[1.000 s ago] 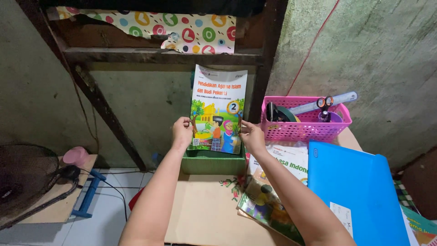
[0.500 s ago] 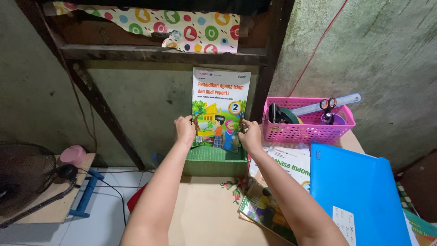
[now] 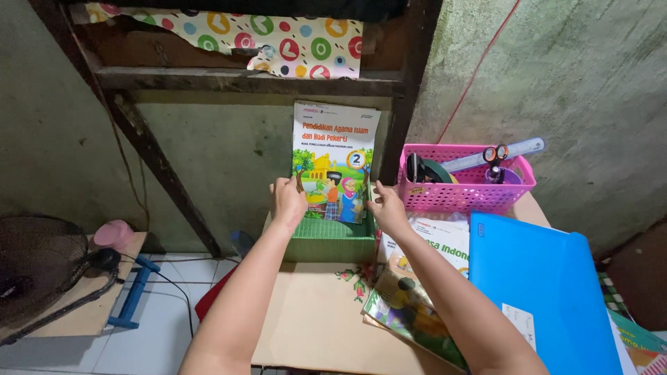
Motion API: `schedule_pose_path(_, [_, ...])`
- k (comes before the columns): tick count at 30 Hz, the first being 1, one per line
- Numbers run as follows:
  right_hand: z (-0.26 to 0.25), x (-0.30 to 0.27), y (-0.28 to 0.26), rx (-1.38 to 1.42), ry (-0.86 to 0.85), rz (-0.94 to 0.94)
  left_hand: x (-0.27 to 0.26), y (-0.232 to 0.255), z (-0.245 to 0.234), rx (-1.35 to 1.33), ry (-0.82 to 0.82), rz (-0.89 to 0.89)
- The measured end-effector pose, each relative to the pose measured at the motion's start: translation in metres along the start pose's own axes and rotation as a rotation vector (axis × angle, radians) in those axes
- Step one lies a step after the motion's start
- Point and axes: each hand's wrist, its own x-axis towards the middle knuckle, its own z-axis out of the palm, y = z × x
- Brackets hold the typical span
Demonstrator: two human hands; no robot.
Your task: The person organizes school supplies on a table. They place a ruler and scissors into a pink basket, then stack several textbooks into a green box. Finally, they sort a stack of white papers into a blue folder.
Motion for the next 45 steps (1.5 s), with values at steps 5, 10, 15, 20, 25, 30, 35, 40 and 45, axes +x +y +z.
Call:
schedule_pose_path(5, [-0.048, -0.036, -0.020, 0.031, -0.075, 0.010, -0.042, 0.045, -0.010, 0.075, 0.082, 0.260])
schedule_pose_path(10, [-0.111, -0.094, -0.063, 0.153, -0.115, 0.063, -0.093, 0.083, 0.000, -0.050, 0.061, 0.446])
schedule_pose_path(15, [-0.154, -0.146, -0.055, 0.144, -0.157, 0.146, -0.152, 0.116, 0.011, -0.213, -0.037, 0.568])
schedule_pose_path(20, [-0.184, -0.203, -0.053, 0.135, -0.170, 0.216, -0.190, 0.116, 0.039, -0.160, -0.092, 0.615])
schedule_pose_path(25, [-0.193, -0.237, -0.031, 0.195, -0.130, 0.221, -0.234, 0.126, 0.029, -0.102, -0.280, 0.497])
schedule_pose_path(30, [-0.192, -0.266, -0.026, 0.259, -0.130, 0.211, -0.263, 0.105, 0.059, 0.136, -0.640, 0.294])
schedule_pose_path(35, [-0.185, -0.273, 0.005, 0.198, -0.164, 0.208, -0.296, 0.144, 0.002, 0.256, -0.696, 0.194])
schedule_pose_path(40, [-0.181, -0.275, 0.015, 0.158, -0.167, 0.183, -0.306, 0.170, -0.049, 0.257, -0.639, 0.105])
schedule_pose_path(45, [-0.178, -0.277, 0.015, 0.109, -0.165, 0.165, -0.286, 0.148, -0.026, 0.135, -0.662, 0.068])
